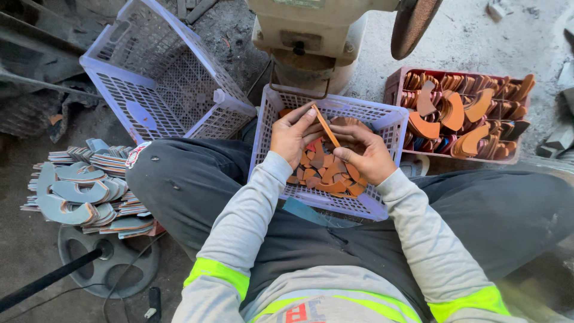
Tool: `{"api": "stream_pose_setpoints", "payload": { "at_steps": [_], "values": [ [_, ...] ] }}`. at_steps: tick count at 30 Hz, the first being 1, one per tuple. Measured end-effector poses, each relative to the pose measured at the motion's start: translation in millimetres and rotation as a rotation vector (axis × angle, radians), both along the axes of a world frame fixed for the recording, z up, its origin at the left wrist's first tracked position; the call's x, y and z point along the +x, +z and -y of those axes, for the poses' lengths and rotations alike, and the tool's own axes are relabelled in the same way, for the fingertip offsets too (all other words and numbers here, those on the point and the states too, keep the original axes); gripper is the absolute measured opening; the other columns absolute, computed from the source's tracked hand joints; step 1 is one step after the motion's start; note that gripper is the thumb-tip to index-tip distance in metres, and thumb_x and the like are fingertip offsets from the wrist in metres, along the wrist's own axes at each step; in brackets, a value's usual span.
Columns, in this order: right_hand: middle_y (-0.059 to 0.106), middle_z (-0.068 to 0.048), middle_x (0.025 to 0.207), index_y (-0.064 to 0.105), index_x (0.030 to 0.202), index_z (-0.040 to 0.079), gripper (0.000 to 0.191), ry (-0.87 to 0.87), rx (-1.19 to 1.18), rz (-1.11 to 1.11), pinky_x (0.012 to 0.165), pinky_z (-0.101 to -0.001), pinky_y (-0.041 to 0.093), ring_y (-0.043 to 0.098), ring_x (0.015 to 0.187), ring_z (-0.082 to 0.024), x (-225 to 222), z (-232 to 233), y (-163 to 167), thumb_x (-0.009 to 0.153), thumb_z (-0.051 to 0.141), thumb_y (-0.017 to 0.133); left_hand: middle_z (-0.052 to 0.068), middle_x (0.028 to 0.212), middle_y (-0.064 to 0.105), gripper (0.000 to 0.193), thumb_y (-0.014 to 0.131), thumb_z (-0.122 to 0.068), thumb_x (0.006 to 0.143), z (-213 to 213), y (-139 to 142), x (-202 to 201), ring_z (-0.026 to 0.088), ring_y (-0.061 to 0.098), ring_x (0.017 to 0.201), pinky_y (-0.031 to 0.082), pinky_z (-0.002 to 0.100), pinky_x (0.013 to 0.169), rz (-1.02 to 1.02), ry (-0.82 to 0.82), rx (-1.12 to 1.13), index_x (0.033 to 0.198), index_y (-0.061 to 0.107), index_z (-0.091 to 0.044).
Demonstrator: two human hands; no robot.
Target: The person sits on the floor and sorts orange brake pads from a white basket into a red basket. They pick up individual pads, inspect them, and place them into the red basket.
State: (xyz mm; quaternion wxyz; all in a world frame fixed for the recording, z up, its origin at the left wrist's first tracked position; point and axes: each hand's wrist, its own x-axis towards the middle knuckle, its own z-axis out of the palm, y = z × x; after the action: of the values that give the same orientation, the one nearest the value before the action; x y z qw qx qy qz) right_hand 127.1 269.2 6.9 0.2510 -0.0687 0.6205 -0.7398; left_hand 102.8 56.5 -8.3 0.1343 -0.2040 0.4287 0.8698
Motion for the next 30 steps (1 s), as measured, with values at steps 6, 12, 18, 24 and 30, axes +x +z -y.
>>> {"api": "stream_pose_setpoints", "payload": {
  "at_steps": [6,12,18,24,30],
  "values": [
    [0.059,-0.008,0.144,0.054,0.147,0.001,0.055,0.028,-0.079,-0.179,0.108,-0.0306,0.051,0.061,0.126,-0.015,0.7,-1.0,23.9,0.095,0.005,0.072,0.015,0.116,0.072,0.042,0.067,-0.014,0.099,2.7,4.6,-5.2,0.027,0.071,0.109,0.060,0.042,0.094,-0.011,-0.060,0.125,0.138,0.059,0.000],
    [0.072,-0.003,0.125,0.061,0.140,0.003,0.047,0.095,0.020,-0.062,0.100,-0.0271,0.056,0.070,0.114,-0.013,-6.8,-25.9,42.8,0.094,0.007,0.070,0.014,0.117,0.072,0.040,0.062,-0.022,0.103,10.5,12.4,-10.2,0.025,0.070,0.112,0.059,0.042,0.095,0.010,-0.138,0.211,0.138,0.058,-0.002],
    [0.072,-0.004,0.112,0.071,0.125,-0.001,0.036,-0.035,0.006,-0.110,0.089,-0.0274,0.056,0.069,0.100,-0.012,-3.0,-22.1,34.3,0.090,0.001,0.077,0.015,0.117,0.072,0.041,0.063,-0.023,0.103,-7.1,8.4,-2.5,0.026,0.070,0.110,0.058,0.041,0.096,0.038,-0.182,0.223,0.138,0.059,-0.002],
    [0.073,-0.004,0.108,0.070,0.122,0.001,0.032,-0.005,0.055,-0.239,0.090,-0.0286,0.057,0.069,0.101,-0.012,-2.3,-34.9,30.8,0.091,0.005,0.075,0.013,0.121,0.071,0.045,0.066,-0.020,0.098,-18.2,13.4,-5.1,0.024,0.069,0.110,0.054,0.040,0.102,-0.003,-0.190,0.152,0.138,0.060,-0.001],
    [0.068,-0.014,0.103,0.064,0.110,0.002,0.035,-0.025,0.326,-0.642,0.084,-0.0381,0.056,0.069,0.095,-0.029,-6.1,-57.8,34.7,0.087,0.021,0.084,0.015,0.114,0.073,0.039,0.067,-0.007,0.095,-48.7,19.3,-1.7,0.023,0.074,0.098,0.063,0.037,0.088,-0.082,-0.248,-0.279,0.132,0.063,0.003]
  ]
}}
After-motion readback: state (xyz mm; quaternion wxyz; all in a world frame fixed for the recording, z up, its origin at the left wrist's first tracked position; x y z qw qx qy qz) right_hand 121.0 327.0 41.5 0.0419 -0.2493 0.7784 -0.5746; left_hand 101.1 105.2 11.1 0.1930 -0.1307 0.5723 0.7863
